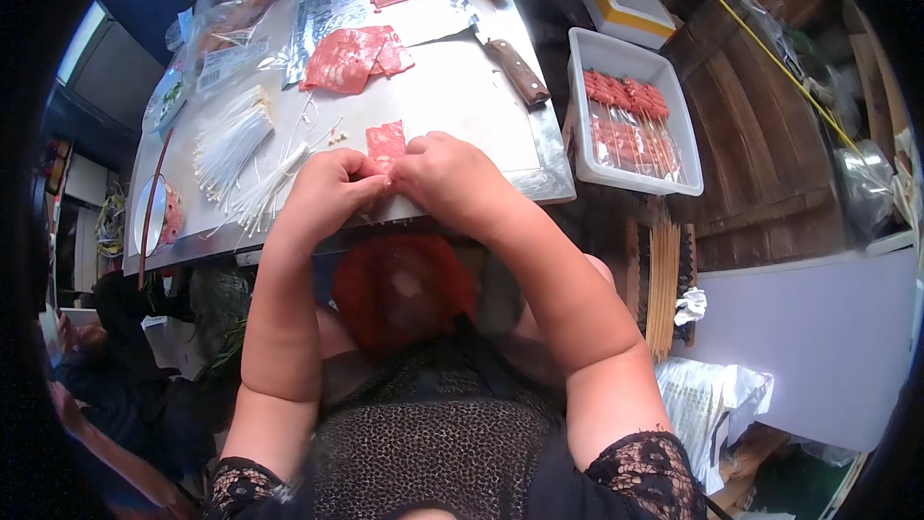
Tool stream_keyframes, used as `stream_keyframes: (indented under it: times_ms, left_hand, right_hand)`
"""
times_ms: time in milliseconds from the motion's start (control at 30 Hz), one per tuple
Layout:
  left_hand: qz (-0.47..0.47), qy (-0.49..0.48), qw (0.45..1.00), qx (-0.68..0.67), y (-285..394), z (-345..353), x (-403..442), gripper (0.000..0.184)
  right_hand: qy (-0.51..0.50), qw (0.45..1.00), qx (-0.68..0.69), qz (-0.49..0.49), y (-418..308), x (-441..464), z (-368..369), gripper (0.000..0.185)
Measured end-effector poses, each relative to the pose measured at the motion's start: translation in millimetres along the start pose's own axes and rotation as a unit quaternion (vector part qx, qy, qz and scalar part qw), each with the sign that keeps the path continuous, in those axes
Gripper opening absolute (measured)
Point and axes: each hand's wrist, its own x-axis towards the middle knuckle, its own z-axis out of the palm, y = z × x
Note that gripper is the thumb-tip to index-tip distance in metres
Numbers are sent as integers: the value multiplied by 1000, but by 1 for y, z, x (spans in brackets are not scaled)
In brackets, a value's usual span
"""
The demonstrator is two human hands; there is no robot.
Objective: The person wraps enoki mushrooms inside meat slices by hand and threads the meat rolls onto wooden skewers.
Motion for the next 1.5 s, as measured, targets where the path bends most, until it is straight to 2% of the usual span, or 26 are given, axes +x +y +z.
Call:
stream_keyframes:
  times_ms: [33,67,133,267,333,433,567,733,767,800,833,867,933,1000,1067,1200,1267,1400,1467,1500]
  left_hand:
    - [-42,-17,999,-29,1,-2,1,19]
    - [-41,-15,999,-28,-1,-1,2,19]
    - [-15,17,997,-69,-9,1,3,15]
    - [11,14,998,-60,-7,4,-5,17]
    - [75,50,995,31,-6,6,-11,19]
    - [139,70,984,81,-5,9,-18,19]
    - [134,85,979,125,-4,11,-16,17]
    - [169,74,976,117,-10,10,-12,16]
    - [170,59,979,96,-8,8,-13,16]
    - [167,63,979,96,-7,5,-14,16]
    - [149,26,982,109,-7,2,-15,17]
    - [131,-11,984,121,-7,1,-15,18]
    - [135,-6,982,129,-6,1,-15,20]
    - [139,-4,981,139,-9,1,-15,21]
    - [184,-13,978,93,-16,-2,-14,16]
    - [165,-15,986,13,-15,-7,-20,11]
    - [177,33,981,-69,-13,-6,-19,16]
    - [209,47,976,-48,-15,1,-13,17]
    - [218,56,973,57,-15,4,-12,16]
    - [219,55,973,56,-15,5,-12,16]
  right_hand:
    - [5,999,-32,-9,-1,-1,0,11]
    - [6,999,-32,-11,-3,-1,-1,11]
    - [21,999,-24,-34,-5,-2,-4,9]
    - [47,998,-28,-37,-2,-2,0,11]
    - [41,997,-49,-48,0,0,0,11]
    - [39,993,-97,-48,0,0,0,9]
    - [55,994,-77,-55,0,2,-2,11]
    - [69,997,-38,3,-1,5,5,29]
    - [67,997,-35,-2,-4,5,2,29]
    - [31,999,15,35,-7,5,-3,28]
    - [-6,995,65,74,-9,5,-6,26]
    - [-9,995,65,72,-8,4,-9,26]
    - [-34,995,87,28,-5,2,-11,18]
    - [-62,991,102,53,-5,5,-16,14]
    - [-86,987,115,78,-4,9,-16,12]
    - [-109,982,108,112,-5,14,-20,17]
    - [-119,976,126,136,-8,17,-23,20]
    - [-138,976,95,138,-7,21,-24,22]
    - [-142,980,69,123,-1,19,-23,22]
    - [-83,982,98,141,5,16,-21,23]
